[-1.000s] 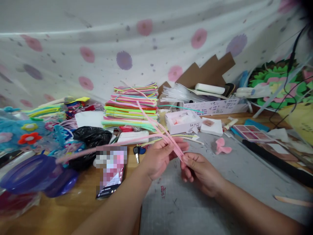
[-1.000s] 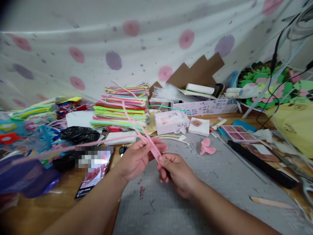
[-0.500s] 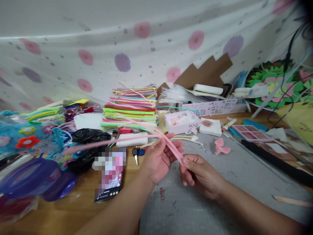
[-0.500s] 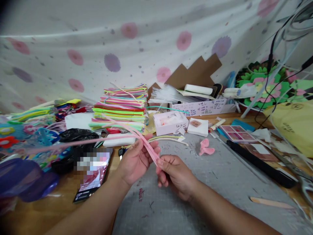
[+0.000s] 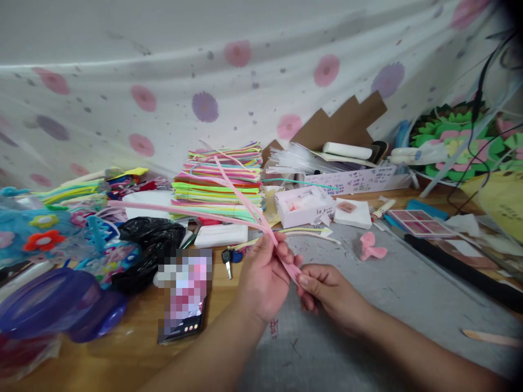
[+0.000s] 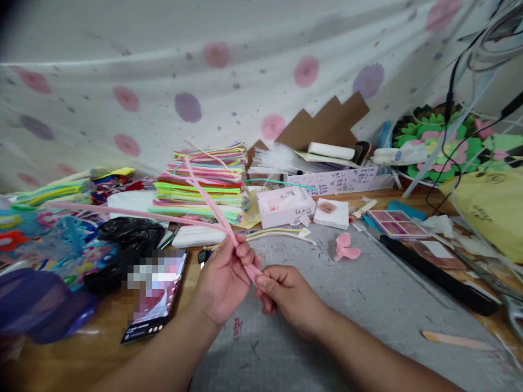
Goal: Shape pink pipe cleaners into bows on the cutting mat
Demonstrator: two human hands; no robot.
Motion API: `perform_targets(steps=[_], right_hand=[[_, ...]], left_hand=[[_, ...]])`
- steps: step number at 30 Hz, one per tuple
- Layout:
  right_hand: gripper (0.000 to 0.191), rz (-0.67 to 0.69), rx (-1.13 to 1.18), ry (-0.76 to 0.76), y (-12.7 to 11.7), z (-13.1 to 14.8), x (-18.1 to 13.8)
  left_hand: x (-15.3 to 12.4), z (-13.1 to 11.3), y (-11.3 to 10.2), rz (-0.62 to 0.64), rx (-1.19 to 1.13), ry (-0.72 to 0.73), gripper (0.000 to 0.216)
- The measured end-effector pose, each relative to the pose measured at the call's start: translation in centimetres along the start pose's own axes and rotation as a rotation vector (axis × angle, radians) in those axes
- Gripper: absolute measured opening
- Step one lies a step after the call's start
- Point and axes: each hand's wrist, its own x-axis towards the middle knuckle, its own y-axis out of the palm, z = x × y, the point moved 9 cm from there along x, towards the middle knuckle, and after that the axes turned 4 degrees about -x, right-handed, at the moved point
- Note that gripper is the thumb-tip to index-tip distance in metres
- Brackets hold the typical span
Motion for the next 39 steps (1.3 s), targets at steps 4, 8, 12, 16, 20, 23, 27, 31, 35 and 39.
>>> perform_targets(steps=[4,8,12,16,20,23,27,31,35,39], right_hand=[[0.039,-0.049,-0.146,-0.05,-0.4,0.0,0.1],[0.039,-0.078,-0.216,-0.057,-0.7,-0.1,0.3],[0.039,-0.072,-0.266,-0.058,-0.9,0.0,0.2],[0.038,-0.043,-0.234,-0.023,-1.0,0.0,0.0],[0.038,-0.008,-0.092,0.05,-1.1,-0.2,0.0],[0.038,-0.001,0.037,0.08,-1.2,-0.5,0.1],[0.036,0.01,0.174,0.066,-1.0,-0.5,0.0],[0.034,0.012,0.246,0.05,-1.0,-0.1,-0.1],[0.034,0.024,0.275,0.053,-1.0,-0.1,0.0],[0.032,0.08,0.261,0.056,-0.8,-0.4,-0.2]], left_hand=[[0.0,-0.6,-0.2,-0.04,0.041,0.071,0.016],[0.2,-1.3,-1.2,-0.128,0.116,0.136,0.015],[0.6,-1.5,-1.7,-0.157,0.169,0.111,0.016],[0.9,-2.3,-1.6,-0.139,0.192,0.084,0.016],[1.5,-3.0,-1.5,-0.096,0.269,0.043,0.019],[1.7,-2.9,-1.3,-0.044,0.334,0.023,0.019],[1.8,-1.9,-0.9,0.058,0.438,-0.038,0.021],[1.9,-1.6,-0.7,0.137,0.552,-0.085,0.018],[2.3,-2.9,-0.8,0.165,0.523,-0.05,0.012],[2.5,-3.9,-0.5,0.223,0.427,-0.039,0.013]])
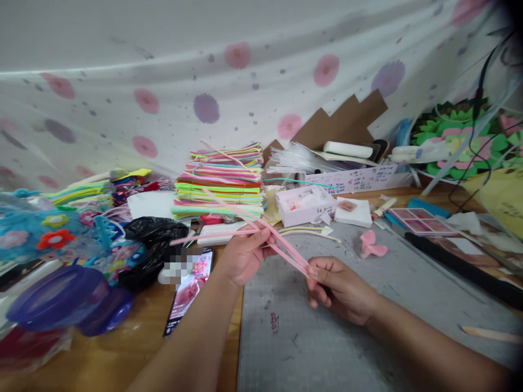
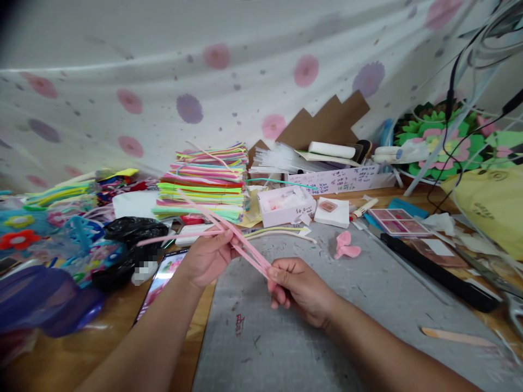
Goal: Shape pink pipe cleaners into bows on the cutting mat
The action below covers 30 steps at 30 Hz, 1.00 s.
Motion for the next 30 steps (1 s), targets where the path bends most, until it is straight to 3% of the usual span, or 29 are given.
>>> perform_targets(steps=[4,11,19,25,30], right_hand=[[0.033,0.03,-0.066,0.017,-0.4,0.1,-0.2],[0.038,0.02,-0.263,0.012,-2.4,1.6,-0.4],[0.039,0.071,-0.407,-0.046,-2.9,2.5,-0.8],[0.039,0.064,-0.433,-0.059,-3.0,2.8,-0.8],[0.039,0.065,-0.437,-0.067,-3.0,3.3,-1.0]], left_hand=[[0.1,-1.0,-0.3,0.028,-0.037,0.006,0.015],[0.3,-3.9,-3.1,-0.141,-0.073,0.13,0.015],[0.1,-6.4,-7.2,-0.448,-0.199,0.279,0.032],[-1.0,-7.9,-9.8,-0.666,-0.286,0.384,0.028],[-2.2,-9.9,-12.4,-0.764,-0.313,0.487,0.026]])
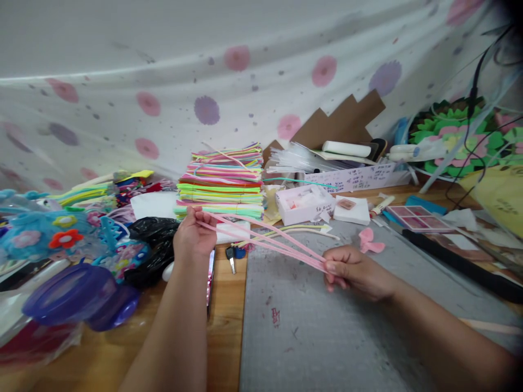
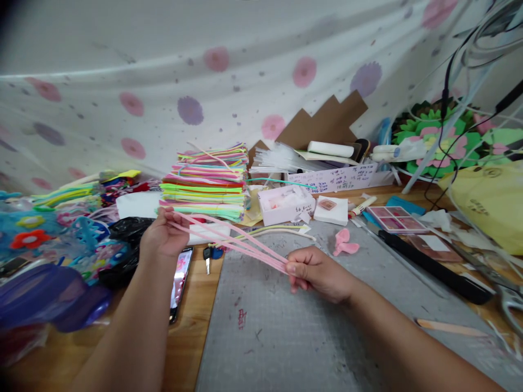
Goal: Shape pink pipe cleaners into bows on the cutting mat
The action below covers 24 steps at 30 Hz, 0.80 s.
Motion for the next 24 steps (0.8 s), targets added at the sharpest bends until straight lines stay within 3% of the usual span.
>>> perform_targets(steps=[3,7,11,14,17,18,19,20,24], right_hand=[[0.039,-0.024,0.003,0.013,-0.8,0.0,-0.2],[0.037,-0.188,0.106,0.011,-2.3,0.1,-0.2],[0.036,-0.314,0.237,-0.027,-2.2,0.6,0.3],[0.033,-0.387,0.335,-0.085,-2.1,0.9,0.5],[0.031,-0.459,0.384,-0.143,-2.5,1.1,0.6],[0.031,-0.473,0.391,-0.151,-2.6,1.0,0.6],[0.031,-0.479,0.397,-0.157,-2.5,1.0,0.6],[0.032,-0.475,0.4,-0.163,-2.3,1.1,0.6],[0.032,-0.385,0.4,-0.159,-0.1,1.4,0.8]], left_hand=[[0.7,-2.2,-1.2,-0.054,0.002,0.117,0.027],[-0.8,-3.5,-1.3,-0.082,0.062,0.309,0.021],[-4.8,-3.4,1.0,-0.038,0.282,0.667,0.015],[-7.5,-2.4,1.8,-0.005,0.339,0.773,0.013],[-12.1,-3.1,3.4,0.116,0.542,1.116,0.009],[-13.4,-2.9,3.8,0.189,0.592,1.158,0.012],[-14.3,-2.4,4.2,0.266,0.601,1.15,0.012],[-14.5,-1.4,4.5,0.361,0.614,1.041,0.009],[-14.4,7.4,6.0,0.752,0.703,0.225,0.009]])
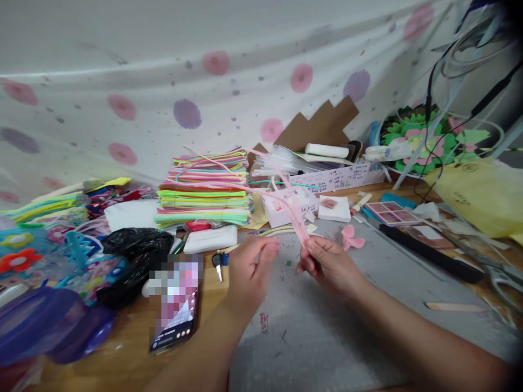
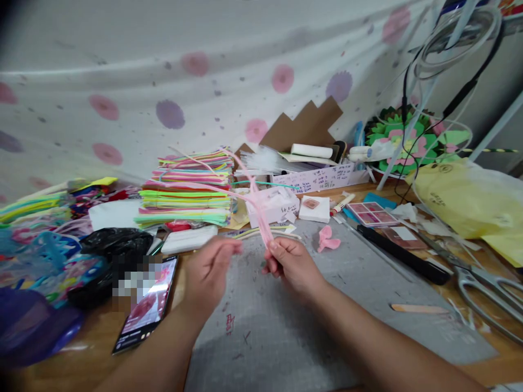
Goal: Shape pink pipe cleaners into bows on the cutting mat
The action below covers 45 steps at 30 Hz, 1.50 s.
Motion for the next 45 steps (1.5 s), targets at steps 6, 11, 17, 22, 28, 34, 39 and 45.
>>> perform_targets(steps=[6,11,17,22,28,34,39,45], right_hand=[[0.036,0.132,0.002,0.116,3.2,-1.9,-1.4],[0.035,0.254,0.07,0.185,4.5,-3.2,-2.1],[0.034,0.362,0.077,0.222,5.1,-3.4,-2.6],[0.036,0.39,0.037,0.235,4.6,-3.8,-2.6],[0.038,0.451,-0.004,0.295,4.6,-4.4,-3.3],[0.037,0.505,0.059,0.262,5.0,-3.9,-3.6],[0.035,0.537,0.096,0.251,5.1,-3.9,-3.6],[0.035,0.543,0.102,0.273,4.9,-4.1,-3.6]], left_hand=[[-1.7,4.8,6.4,0.427,-0.525,-0.512,0.052],[-2.4,4.4,6.6,0.455,-0.718,-0.578,0.037],[-1.2,3.5,4.9,0.306,-0.756,-0.515,0.031],[0.1,3.0,3.2,0.252,-0.744,-0.499,0.029],[0.7,2.6,2.3,0.344,-0.667,-0.472,0.029],[-0.5,2.4,3.7,0.482,-0.7,-0.511,0.025],[-0.6,2.1,3.7,0.522,-0.689,-0.501,0.023],[-0.2,2.0,3.0,0.489,-0.7,-0.471,0.023]])
